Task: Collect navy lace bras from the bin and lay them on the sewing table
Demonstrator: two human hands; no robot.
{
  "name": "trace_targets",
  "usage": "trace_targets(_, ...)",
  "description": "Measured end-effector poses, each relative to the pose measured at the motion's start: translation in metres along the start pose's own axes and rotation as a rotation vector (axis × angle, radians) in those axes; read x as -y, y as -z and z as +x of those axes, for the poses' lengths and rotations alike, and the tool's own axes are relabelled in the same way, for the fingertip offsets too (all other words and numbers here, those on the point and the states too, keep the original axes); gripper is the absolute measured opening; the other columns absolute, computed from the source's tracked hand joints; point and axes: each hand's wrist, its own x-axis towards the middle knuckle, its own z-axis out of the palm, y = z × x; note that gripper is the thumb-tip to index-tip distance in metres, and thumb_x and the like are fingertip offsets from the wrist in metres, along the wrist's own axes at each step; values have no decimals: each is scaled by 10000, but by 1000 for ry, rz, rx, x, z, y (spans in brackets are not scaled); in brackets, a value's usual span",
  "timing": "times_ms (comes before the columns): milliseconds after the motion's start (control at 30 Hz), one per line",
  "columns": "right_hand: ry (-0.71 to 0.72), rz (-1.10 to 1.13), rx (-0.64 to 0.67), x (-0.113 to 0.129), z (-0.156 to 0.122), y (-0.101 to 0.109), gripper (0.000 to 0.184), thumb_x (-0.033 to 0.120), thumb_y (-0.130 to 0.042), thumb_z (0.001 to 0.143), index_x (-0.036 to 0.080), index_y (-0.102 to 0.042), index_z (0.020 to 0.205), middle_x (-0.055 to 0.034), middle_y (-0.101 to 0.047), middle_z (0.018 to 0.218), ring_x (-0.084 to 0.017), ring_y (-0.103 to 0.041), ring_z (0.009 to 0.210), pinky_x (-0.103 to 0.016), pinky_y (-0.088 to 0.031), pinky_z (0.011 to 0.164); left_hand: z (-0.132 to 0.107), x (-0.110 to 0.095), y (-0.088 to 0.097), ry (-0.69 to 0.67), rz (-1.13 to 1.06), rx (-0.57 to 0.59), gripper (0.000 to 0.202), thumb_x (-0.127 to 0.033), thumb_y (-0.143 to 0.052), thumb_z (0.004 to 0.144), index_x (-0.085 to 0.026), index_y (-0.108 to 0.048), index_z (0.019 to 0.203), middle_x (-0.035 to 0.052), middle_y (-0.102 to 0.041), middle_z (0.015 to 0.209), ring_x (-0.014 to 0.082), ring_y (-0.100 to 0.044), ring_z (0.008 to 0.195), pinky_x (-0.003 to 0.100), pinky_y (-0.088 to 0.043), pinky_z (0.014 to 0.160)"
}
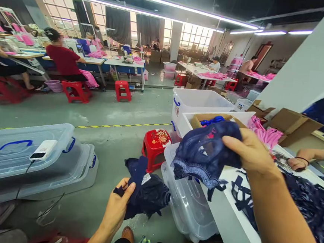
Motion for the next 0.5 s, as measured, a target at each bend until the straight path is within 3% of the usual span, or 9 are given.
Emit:
trace_targets(100,-108,-59,206,-10,40,-47,338,459,-740,543,154,-616,620,-13,-584,590,-103,-523,503,-188,-460,484,10,-4,32,-31,-78,-123,410,-520,-644,669,-141,-505,739,-24,-490,629,82,-421,590,169,-362,550)
trace_targets(267,-140,-440,587,-35,89,-94,397,494,-550,734,102,-602,762,-47,-608,708,-144,-541,621,-253,-462,605,17,-14,77,-17,-178,-250,448,-515,-700,600,-133,-538,772,-9,-531,647,114,-496,637,206,-429,602)
trace_targets(500,-84,-650,751,-37,127,-157,411,501,-459,739,106,-569,731,-56,-581,757,-152,-516,682,-261,-438,650,17,-25,120,-37,-265,-393,498,-507,-752,512,-133,-561,780,6,-563,661,147,-546,658,218,-463,571)
